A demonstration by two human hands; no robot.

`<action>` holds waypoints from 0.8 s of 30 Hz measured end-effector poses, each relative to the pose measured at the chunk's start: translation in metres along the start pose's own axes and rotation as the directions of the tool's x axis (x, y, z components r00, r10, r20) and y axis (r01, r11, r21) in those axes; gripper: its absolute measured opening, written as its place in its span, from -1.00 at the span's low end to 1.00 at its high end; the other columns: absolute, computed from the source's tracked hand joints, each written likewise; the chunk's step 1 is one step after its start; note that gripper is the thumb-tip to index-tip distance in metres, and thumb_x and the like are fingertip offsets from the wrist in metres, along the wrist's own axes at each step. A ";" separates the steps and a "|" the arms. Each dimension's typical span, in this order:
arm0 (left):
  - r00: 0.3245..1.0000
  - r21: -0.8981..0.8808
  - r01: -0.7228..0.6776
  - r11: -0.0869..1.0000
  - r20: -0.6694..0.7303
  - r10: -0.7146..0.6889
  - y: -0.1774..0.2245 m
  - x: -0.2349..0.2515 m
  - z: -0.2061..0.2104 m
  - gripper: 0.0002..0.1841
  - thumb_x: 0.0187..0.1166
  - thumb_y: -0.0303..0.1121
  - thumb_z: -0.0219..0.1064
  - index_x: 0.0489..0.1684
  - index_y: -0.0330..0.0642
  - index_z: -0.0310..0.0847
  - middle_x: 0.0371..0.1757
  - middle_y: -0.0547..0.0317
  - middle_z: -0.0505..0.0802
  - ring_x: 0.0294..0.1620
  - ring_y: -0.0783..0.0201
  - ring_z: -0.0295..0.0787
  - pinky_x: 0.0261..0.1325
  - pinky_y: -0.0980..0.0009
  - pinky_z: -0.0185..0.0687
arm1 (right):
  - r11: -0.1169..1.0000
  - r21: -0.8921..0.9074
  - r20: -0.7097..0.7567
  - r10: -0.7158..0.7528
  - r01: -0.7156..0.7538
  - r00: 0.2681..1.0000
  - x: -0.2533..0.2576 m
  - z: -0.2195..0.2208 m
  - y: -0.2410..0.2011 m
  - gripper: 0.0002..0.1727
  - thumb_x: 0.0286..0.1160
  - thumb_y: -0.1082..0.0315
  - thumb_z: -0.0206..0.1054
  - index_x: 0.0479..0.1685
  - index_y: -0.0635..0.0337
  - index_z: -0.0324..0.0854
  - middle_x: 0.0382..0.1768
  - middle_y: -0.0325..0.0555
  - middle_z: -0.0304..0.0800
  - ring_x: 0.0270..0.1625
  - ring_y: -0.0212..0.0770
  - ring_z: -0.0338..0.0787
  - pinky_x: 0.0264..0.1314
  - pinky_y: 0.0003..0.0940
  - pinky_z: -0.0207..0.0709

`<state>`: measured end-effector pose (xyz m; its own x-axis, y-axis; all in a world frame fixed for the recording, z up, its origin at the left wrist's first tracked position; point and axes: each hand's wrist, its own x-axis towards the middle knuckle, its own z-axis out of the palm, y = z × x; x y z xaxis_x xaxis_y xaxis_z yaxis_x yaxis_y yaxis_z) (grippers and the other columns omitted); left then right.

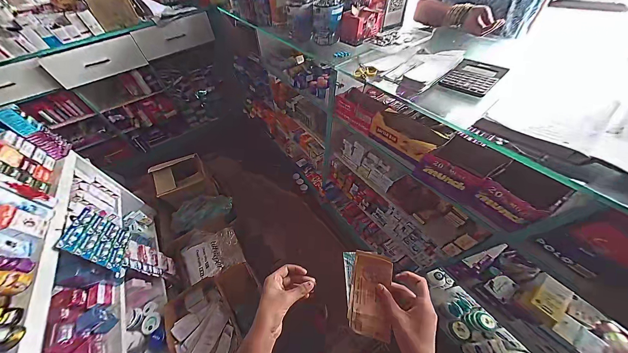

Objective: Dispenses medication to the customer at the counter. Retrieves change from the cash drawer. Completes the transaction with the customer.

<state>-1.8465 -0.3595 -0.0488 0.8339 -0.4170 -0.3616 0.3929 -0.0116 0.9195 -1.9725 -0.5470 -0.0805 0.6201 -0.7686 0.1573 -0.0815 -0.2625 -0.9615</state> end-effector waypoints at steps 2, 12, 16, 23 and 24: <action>1.000 -0.060 0.008 0.998 0.029 -0.006 0.018 0.041 0.024 -0.74 0.37 -0.73 0.44 -0.01 -0.40 0.66 -0.28 0.10 0.95 -0.31 0.36 0.92 -0.19 0.48 0.83 | 0.983 -0.073 0.049 -0.166 0.169 0.985 0.046 0.012 0.010 -0.80 0.32 0.46 0.36 -0.12 0.36 0.74 -0.30 -0.21 0.90 -0.29 -0.62 0.81 -0.19 -0.68 0.67; 0.898 -0.088 -0.420 0.903 0.105 0.428 0.105 0.236 0.127 -0.69 0.36 -0.68 0.47 0.09 -0.52 0.72 -0.01 0.00 0.94 -0.10 0.38 0.94 0.07 0.47 0.85 | 0.909 0.001 0.176 -0.409 0.416 0.895 0.278 0.080 -0.036 -0.83 0.23 0.43 0.54 -0.22 0.27 0.92 -0.18 -0.11 0.96 -0.14 -0.53 0.90 -0.09 -0.70 0.75; 0.858 -0.349 -0.442 0.826 0.105 0.503 0.139 0.293 0.156 -0.59 0.46 -0.73 0.33 0.32 -0.58 0.58 -0.03 0.07 0.96 -0.07 0.38 0.94 0.12 0.41 0.83 | 0.713 -0.157 0.216 -0.650 0.683 0.729 0.360 0.085 -0.075 -0.85 0.26 0.34 0.46 -0.36 0.19 0.91 -0.26 -0.10 0.94 -0.16 -0.56 0.84 -0.07 -0.80 0.58; 0.547 -0.345 -0.699 0.627 0.306 0.779 0.200 0.432 0.164 -0.60 0.62 -0.48 0.33 0.44 -0.21 0.64 0.38 0.25 0.83 0.41 0.39 0.74 0.47 0.42 0.64 | 0.696 -0.357 0.293 -0.550 0.623 0.782 0.567 0.061 -0.126 -0.86 0.40 0.35 0.41 -0.28 0.23 0.85 -0.33 -0.17 0.90 -0.28 -0.42 0.85 -0.17 -0.41 0.75; 0.531 -0.317 -0.725 0.612 0.311 0.789 0.209 0.456 0.162 -0.67 0.65 -0.45 0.31 0.34 -0.16 0.72 0.28 0.25 0.88 0.37 0.37 0.77 0.45 0.42 0.66 | 0.716 -0.430 0.229 -0.502 0.549 0.834 0.611 0.048 -0.128 -0.90 0.38 0.45 0.46 -0.25 0.29 0.84 -0.31 -0.01 0.90 -0.26 -0.15 0.87 -0.16 -0.04 0.72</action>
<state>-1.4471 -0.6995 0.0036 0.6319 -0.5127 0.5812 -0.2409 0.5829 0.7760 -1.5458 -0.9546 0.1276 0.7366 -0.3758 0.5623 -0.0537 -0.8613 -0.5053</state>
